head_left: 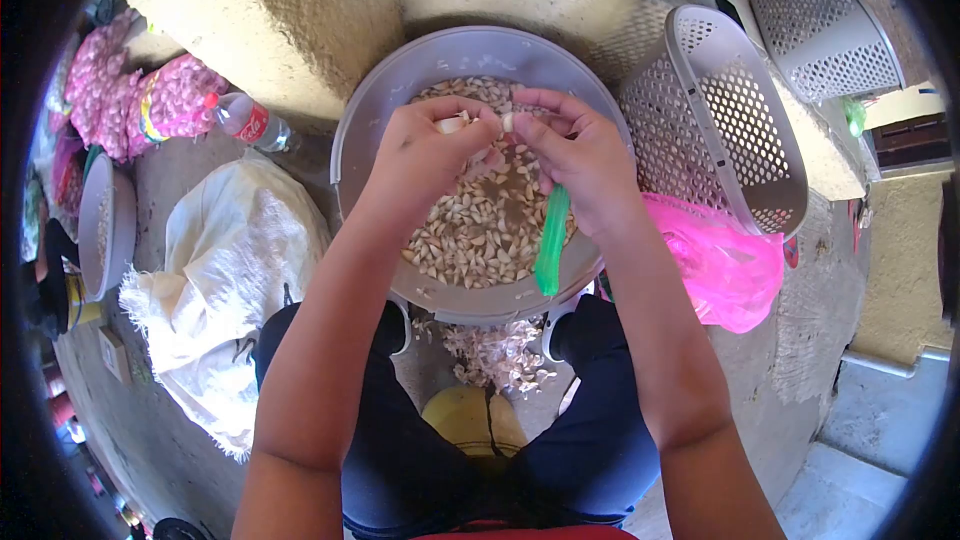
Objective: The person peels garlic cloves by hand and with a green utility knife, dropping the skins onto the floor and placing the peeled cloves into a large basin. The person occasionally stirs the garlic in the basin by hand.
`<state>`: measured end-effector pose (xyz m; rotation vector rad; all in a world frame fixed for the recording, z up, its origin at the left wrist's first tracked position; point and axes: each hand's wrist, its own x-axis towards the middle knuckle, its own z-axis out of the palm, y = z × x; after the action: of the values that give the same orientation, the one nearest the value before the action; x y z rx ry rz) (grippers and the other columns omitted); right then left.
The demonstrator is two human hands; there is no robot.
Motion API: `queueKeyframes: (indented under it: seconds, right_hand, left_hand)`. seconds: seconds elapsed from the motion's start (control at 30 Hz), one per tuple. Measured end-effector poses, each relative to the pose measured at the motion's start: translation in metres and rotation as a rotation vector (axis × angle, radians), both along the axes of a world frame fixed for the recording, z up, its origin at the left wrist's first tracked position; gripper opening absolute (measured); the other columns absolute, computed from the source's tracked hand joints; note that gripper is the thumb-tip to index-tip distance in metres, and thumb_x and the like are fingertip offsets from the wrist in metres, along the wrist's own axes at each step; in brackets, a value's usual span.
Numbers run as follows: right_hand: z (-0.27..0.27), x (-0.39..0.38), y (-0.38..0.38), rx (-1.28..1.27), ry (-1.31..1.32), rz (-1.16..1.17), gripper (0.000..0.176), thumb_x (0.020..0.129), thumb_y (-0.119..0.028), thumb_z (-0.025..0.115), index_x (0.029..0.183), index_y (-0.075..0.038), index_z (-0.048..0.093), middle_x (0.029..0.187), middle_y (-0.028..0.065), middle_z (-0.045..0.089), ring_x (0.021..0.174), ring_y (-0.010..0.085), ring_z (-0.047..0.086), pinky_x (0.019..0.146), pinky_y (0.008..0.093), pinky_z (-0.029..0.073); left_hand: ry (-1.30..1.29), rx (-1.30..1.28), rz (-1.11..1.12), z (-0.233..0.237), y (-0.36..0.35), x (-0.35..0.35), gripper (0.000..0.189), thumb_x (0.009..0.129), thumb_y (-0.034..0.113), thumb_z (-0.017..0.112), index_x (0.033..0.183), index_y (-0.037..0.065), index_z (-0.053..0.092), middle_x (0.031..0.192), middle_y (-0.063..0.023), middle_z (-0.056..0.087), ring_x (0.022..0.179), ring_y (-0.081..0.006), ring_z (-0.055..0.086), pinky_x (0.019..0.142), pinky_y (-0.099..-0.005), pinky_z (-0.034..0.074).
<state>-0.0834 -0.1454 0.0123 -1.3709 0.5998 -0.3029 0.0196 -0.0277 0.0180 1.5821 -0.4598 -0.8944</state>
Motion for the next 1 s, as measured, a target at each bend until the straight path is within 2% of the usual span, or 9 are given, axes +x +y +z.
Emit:
queueKeyframes:
  seconds: [0.03, 0.13, 0.23, 0.33, 0.43, 0.57, 0.63, 0.83, 1.0]
  right_hand:
    - [-0.001, 0.000, 0.001, -0.032, 0.025, -0.042, 0.024, 0.079, -0.016, 0.061, 0.098, -0.002, 0.060, 0.074, 0.0034, 0.061, 0.047, 0.0034, 0.045, 0.038, 0.0170, 0.034]
    - [0.007, 0.000, 0.000, 0.039, 0.094, 0.004, 0.031, 0.078, -0.022, 0.063, 0.101, -0.001, 0.057, 0.076, 0.0022, 0.059, 0.053, 0.0036, 0.047, 0.043, 0.0169, 0.035]
    - [0.012, -0.001, 0.004, -0.002, 0.085, 0.057, 0.031, 0.078, -0.022, 0.063, 0.099, 0.000, 0.057, 0.074, 0.0015, 0.059, 0.050, 0.0033, 0.044, 0.042, 0.0169, 0.034]
    - [0.010, -0.002, 0.002, 0.085, 0.067, 0.083, 0.032, 0.078, -0.023, 0.064, 0.100, 0.000, 0.057, 0.072, 0.0008, 0.058, 0.047, 0.0033, 0.041, 0.042, 0.0167, 0.033]
    - [0.010, -0.003, -0.002, 0.132, 0.035, 0.164, 0.032, 0.081, -0.020, 0.060, 0.105, 0.000, 0.054, 0.078, 0.0020, 0.058, 0.046, 0.0021, 0.037, 0.041, 0.0166, 0.032]
    - [0.013, -0.007, -0.006, 0.445, -0.088, 0.235, 0.032, 0.085, -0.017, 0.054, 0.112, 0.000, 0.049, 0.090, 0.0034, 0.057, 0.045, 0.0011, 0.033, 0.041, 0.0162, 0.031]
    - [0.014, -0.008, -0.006, 0.521, -0.106, 0.250, 0.032, 0.086, -0.017, 0.051, 0.114, -0.001, 0.047, 0.095, 0.0037, 0.055, 0.046, 0.0008, 0.032, 0.042, 0.0159, 0.031]
    - [0.006, -0.008, -0.008, 0.645, -0.218, 0.149, 0.036, 0.086, -0.023, 0.051, 0.114, -0.001, 0.047, 0.093, 0.0010, 0.053, 0.048, 0.0017, 0.031, 0.043, 0.0160, 0.030]
    - [0.006, -0.007, -0.009, 0.670, -0.203, 0.132, 0.027, 0.087, -0.024, 0.050, 0.106, -0.005, 0.053, 0.088, -0.0012, 0.054, 0.047, 0.0025, 0.034, 0.044, 0.0178, 0.031]
  left_hand:
    - [0.005, -0.003, 0.009, -0.001, 0.000, -0.001, 0.018, 0.076, 0.020, 0.061, 0.085, 0.005, 0.060, 0.068, -0.0018, 0.058, 0.053, -0.0040, 0.051, 0.038, -0.0157, 0.029]
    - [0.008, -0.020, 0.022, -0.001, -0.001, -0.002, 0.017, 0.076, 0.020, 0.061, 0.085, 0.005, 0.060, 0.068, -0.0024, 0.059, 0.054, -0.0044, 0.052, 0.038, -0.0157, 0.029]
    - [-0.015, -0.019, -0.013, 0.004, 0.001, -0.002, 0.017, 0.075, 0.019, 0.061, 0.085, 0.005, 0.059, 0.069, -0.0029, 0.059, 0.055, -0.0051, 0.053, 0.039, -0.0158, 0.030]
    - [-0.003, -0.014, -0.038, 0.001, 0.001, -0.001, 0.017, 0.075, 0.019, 0.061, 0.085, 0.005, 0.059, 0.069, -0.0034, 0.060, 0.055, -0.0057, 0.054, 0.040, -0.0159, 0.031]
    - [0.046, -0.036, -0.017, 0.001, 0.003, 0.003, 0.017, 0.076, 0.019, 0.059, 0.085, 0.005, 0.058, 0.069, -0.0031, 0.059, 0.056, -0.0063, 0.054, 0.040, -0.0160, 0.032]
    - [0.111, -0.099, 0.054, -0.003, 0.004, 0.010, 0.020, 0.075, 0.023, 0.059, 0.082, 0.004, 0.059, 0.065, -0.0038, 0.058, 0.049, -0.0047, 0.046, 0.040, -0.0179, 0.031]
    - [0.159, -0.112, 0.042, -0.005, 0.004, 0.011, 0.021, 0.075, 0.022, 0.059, 0.085, 0.003, 0.058, 0.066, -0.0036, 0.058, 0.051, -0.0055, 0.049, 0.039, -0.0178, 0.030]
    - [0.261, -0.084, -0.040, 0.008, 0.004, 0.006, 0.022, 0.079, 0.023, 0.057, 0.092, 0.005, 0.057, 0.072, -0.0010, 0.056, 0.060, -0.0062, 0.055, 0.040, -0.0154, 0.033]
    - [0.318, -0.071, -0.117, 0.004, 0.004, 0.007, 0.024, 0.081, 0.026, 0.057, 0.095, 0.007, 0.056, 0.074, 0.0006, 0.055, 0.065, -0.0064, 0.057, 0.043, -0.0146, 0.038]
